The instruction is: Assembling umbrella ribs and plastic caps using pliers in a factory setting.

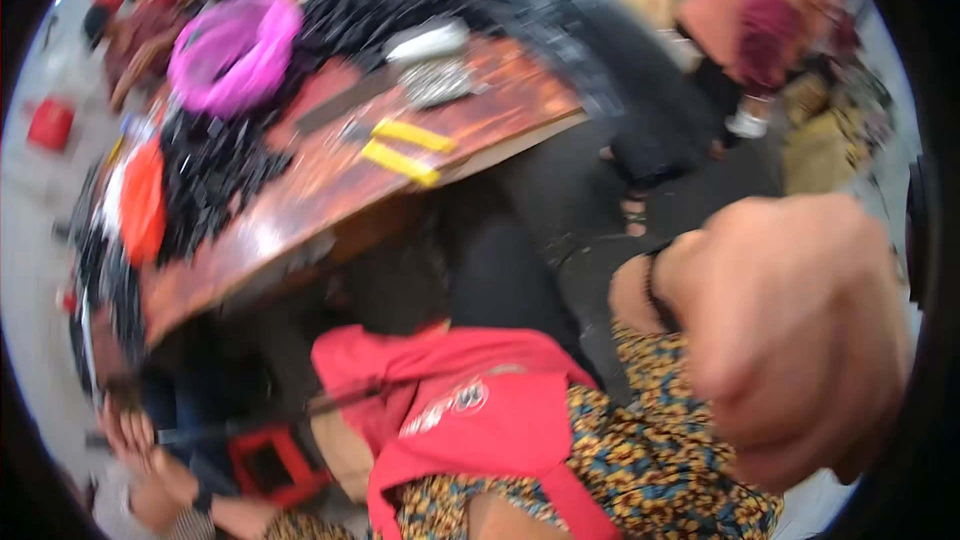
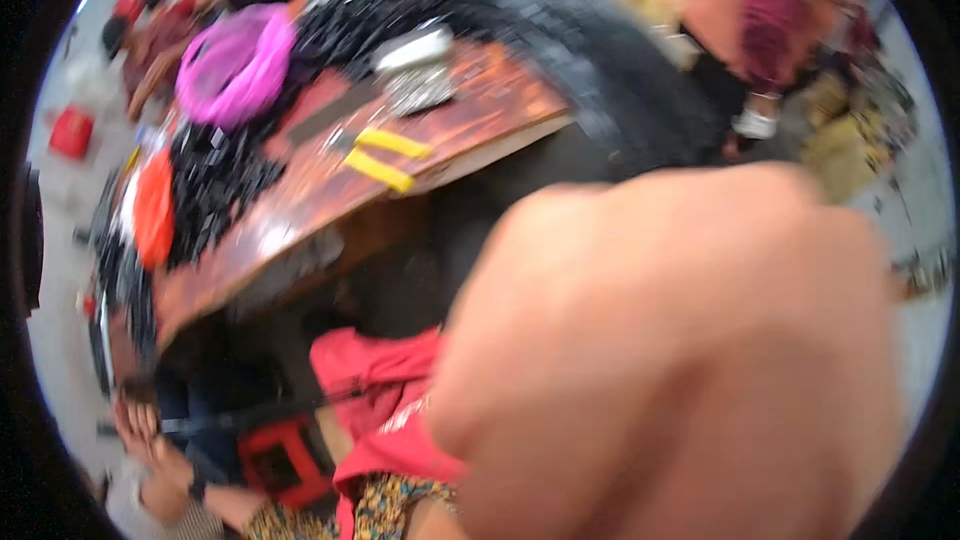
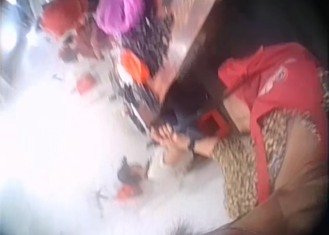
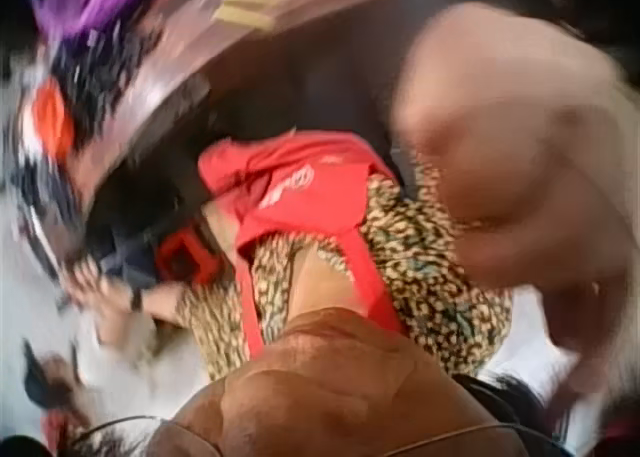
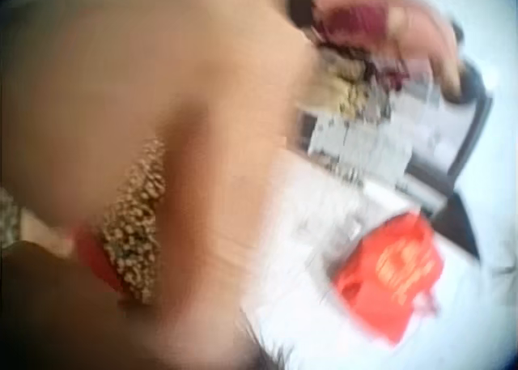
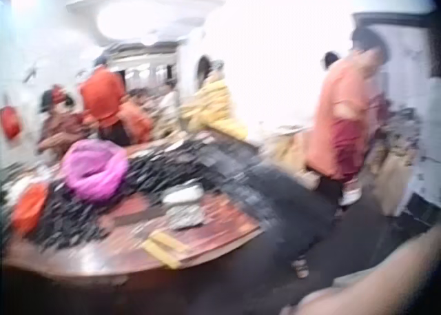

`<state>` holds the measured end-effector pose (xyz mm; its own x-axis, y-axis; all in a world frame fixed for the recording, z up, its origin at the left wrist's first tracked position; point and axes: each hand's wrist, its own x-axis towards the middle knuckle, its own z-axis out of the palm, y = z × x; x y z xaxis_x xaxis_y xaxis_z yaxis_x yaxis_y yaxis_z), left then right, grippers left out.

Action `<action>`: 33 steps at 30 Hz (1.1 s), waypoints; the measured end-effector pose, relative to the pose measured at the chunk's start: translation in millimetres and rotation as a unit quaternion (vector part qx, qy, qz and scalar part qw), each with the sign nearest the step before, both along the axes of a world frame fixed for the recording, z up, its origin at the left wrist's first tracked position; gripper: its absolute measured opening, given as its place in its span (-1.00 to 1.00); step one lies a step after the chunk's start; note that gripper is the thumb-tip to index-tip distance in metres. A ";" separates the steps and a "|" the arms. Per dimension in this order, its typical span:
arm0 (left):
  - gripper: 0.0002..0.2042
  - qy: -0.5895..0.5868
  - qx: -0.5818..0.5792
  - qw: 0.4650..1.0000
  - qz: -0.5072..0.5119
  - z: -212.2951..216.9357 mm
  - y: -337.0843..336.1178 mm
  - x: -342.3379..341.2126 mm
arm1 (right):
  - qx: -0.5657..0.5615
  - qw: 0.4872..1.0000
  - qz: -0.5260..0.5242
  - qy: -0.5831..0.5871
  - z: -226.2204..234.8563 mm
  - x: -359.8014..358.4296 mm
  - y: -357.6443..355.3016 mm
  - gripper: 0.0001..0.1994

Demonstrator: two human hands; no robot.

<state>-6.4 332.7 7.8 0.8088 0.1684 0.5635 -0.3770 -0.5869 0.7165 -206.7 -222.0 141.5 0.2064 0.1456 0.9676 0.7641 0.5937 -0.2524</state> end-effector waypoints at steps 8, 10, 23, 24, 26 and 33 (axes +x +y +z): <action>-0.52 0.075 -0.502 0.749 -0.426 38.1 -15.0 -5.4 | -0.117 0.987 -0.055 0.101 -25.0 46.3 9.9 -0.83; -0.56 0.083 -0.524 0.748 -0.399 45.3 -11.9 -19.1 | -0.091 0.986 -0.136 0.015 -16.3 12.5 15.6 -0.88; -0.64 0.132 -0.485 0.789 -0.355 27.5 -66.0 -6.8 | -0.064 0.963 -0.259 0.037 -20.4 15.1 18.0 -0.92; -0.63 0.125 -0.487 0.789 -0.352 29.8 -63.9 -8.7 | -0.102 0.966 -0.230 0.060 -12.8 17.1 14.2 -0.94; -0.61 0.115 -0.482 0.801 -0.336 30.4 -57.1 -15.3 | 0.095 0.983 -0.154 -0.041 -24.3 20.9 28.5 -0.98; -0.61 0.112 -0.480 0.791 -0.364 39.5 -76.5 -12.4 | -0.037 0.996 -0.079 -0.023 -22.2 37.2 10.2 -0.96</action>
<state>-18.8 256.2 47.3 0.9494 -0.1242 0.2884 -0.1660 0.5813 0.7966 -169.6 -211.8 119.3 0.1871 0.1855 0.9647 0.8584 0.4466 -0.2524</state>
